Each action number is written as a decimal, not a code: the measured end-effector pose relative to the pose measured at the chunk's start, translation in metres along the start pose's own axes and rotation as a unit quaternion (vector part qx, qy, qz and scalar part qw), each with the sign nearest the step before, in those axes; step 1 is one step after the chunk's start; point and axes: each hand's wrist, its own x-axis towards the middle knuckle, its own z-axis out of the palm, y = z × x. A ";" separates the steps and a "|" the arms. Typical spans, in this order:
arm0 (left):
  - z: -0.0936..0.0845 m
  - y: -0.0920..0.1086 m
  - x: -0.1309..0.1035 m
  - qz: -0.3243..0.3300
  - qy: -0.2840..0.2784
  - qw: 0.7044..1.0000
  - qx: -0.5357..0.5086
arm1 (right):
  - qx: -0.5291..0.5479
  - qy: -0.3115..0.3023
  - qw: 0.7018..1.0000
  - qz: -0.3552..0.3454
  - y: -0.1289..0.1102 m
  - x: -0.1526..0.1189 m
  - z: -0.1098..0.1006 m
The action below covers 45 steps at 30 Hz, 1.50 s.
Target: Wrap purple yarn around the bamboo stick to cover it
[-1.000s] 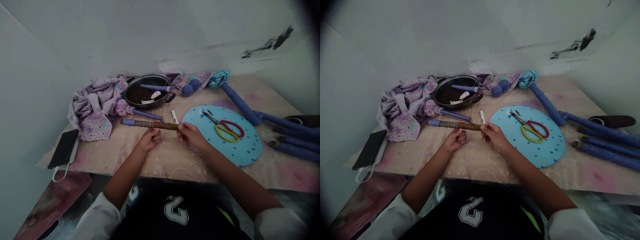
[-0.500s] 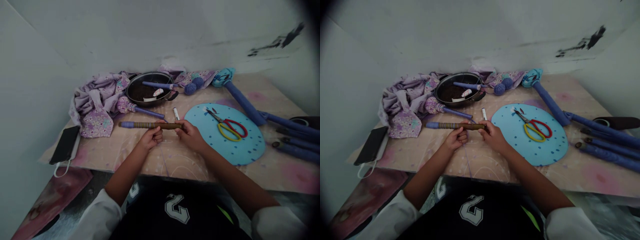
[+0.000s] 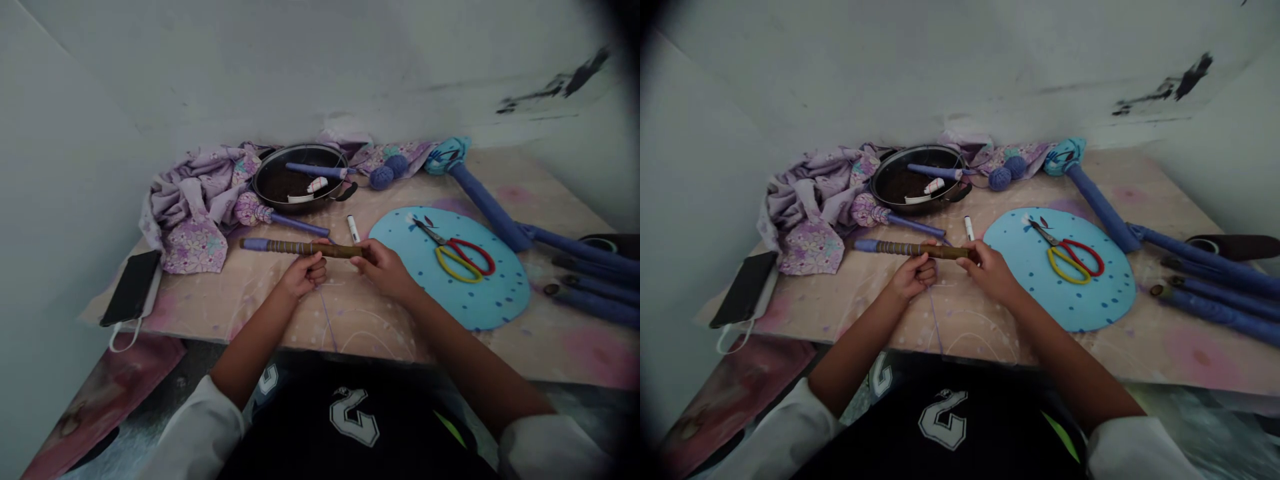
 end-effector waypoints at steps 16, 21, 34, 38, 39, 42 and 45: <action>0.006 -0.001 0.000 0.010 0.007 1.000 0.010 | 0.208 -0.089 0.957 0.180 -0.007 0.001 0.008; 0.006 -0.001 0.000 0.015 0.011 1.000 0.007 | 0.146 -0.040 0.982 0.111 -0.005 -0.001 0.011; 0.007 -0.002 0.000 0.015 0.011 0.999 0.037 | 0.167 -0.082 0.966 0.181 -0.006 0.000 0.009; 0.004 -0.003 0.000 0.015 0.010 1.000 0.025 | -0.065 0.016 0.996 -0.061 -0.004 -0.001 -0.001; 0.004 -0.003 0.000 0.015 0.005 1.000 0.026 | -0.104 0.023 0.990 -0.091 -0.003 -0.001 -0.002; 0.003 -0.004 0.000 0.018 -0.014 0.999 0.034 | -0.043 -0.013 0.999 -0.019 -0.004 -0.002 0.003; 0.002 -0.004 0.001 0.020 -0.028 0.998 0.045 | 0.142 -0.098 0.968 0.181 -0.007 -0.002 0.013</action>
